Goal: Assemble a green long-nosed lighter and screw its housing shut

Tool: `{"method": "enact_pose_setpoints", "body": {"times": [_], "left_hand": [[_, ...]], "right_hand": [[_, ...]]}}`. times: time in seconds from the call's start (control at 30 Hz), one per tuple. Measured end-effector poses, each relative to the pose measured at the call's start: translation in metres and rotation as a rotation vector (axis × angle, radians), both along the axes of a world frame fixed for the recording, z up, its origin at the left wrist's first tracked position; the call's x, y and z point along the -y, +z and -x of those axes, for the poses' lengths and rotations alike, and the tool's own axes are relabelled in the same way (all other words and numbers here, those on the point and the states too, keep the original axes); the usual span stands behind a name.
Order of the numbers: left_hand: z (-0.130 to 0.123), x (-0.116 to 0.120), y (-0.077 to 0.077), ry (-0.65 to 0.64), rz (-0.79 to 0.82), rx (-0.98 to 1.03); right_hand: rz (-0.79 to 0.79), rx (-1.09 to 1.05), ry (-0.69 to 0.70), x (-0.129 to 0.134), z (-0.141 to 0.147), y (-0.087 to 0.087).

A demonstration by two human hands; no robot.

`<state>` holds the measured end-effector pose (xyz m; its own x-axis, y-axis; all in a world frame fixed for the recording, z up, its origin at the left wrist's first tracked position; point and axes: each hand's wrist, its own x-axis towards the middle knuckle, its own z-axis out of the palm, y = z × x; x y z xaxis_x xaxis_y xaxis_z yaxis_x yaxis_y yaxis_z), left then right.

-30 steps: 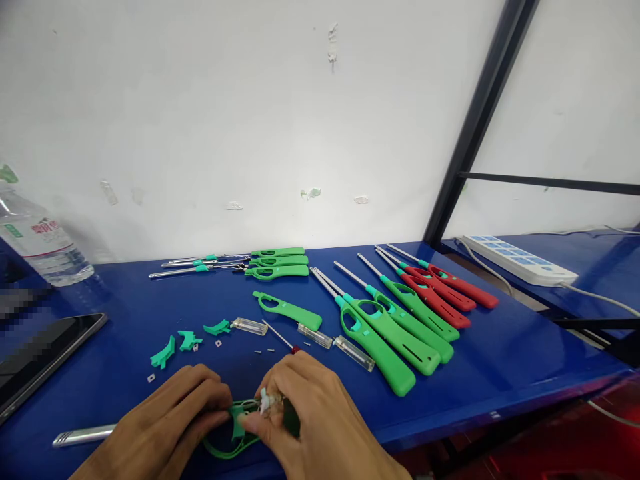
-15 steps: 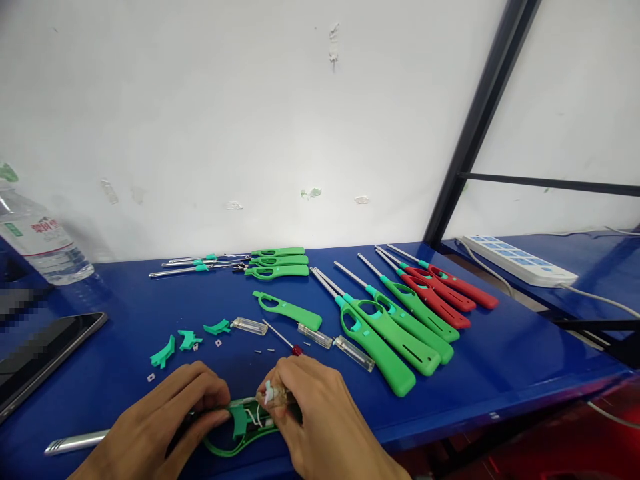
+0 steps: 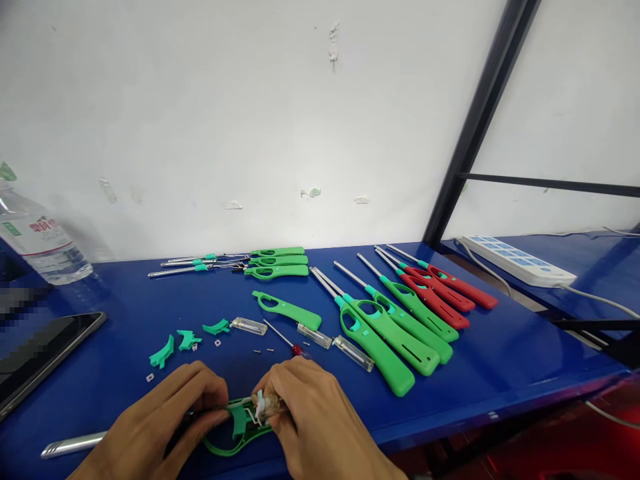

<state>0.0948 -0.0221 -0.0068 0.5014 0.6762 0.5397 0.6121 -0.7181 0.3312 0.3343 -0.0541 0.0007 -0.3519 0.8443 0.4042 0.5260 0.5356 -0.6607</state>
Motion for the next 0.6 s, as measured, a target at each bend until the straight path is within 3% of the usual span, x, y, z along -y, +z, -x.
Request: {"method": "enact_pose_setpoints", "body": {"times": [0.2, 0.37, 0.6], "left_hand": [[0.003, -0.001, 0.002, -0.016, -0.028, -0.059], [0.007, 0.001, 0.009, -0.078, -0.144, -0.162], [-0.003, 0.002, 0.011, -0.078, -0.155, -0.13]], "right_hand": [[-0.053, -0.019, 0.027, 0.0, 0.0, -0.001], [-0.067, -0.001, 0.045, 0.0, -0.002, 0.001], [-0.062, 0.032, 0.046, -0.001, -0.002, 0.001]]}}
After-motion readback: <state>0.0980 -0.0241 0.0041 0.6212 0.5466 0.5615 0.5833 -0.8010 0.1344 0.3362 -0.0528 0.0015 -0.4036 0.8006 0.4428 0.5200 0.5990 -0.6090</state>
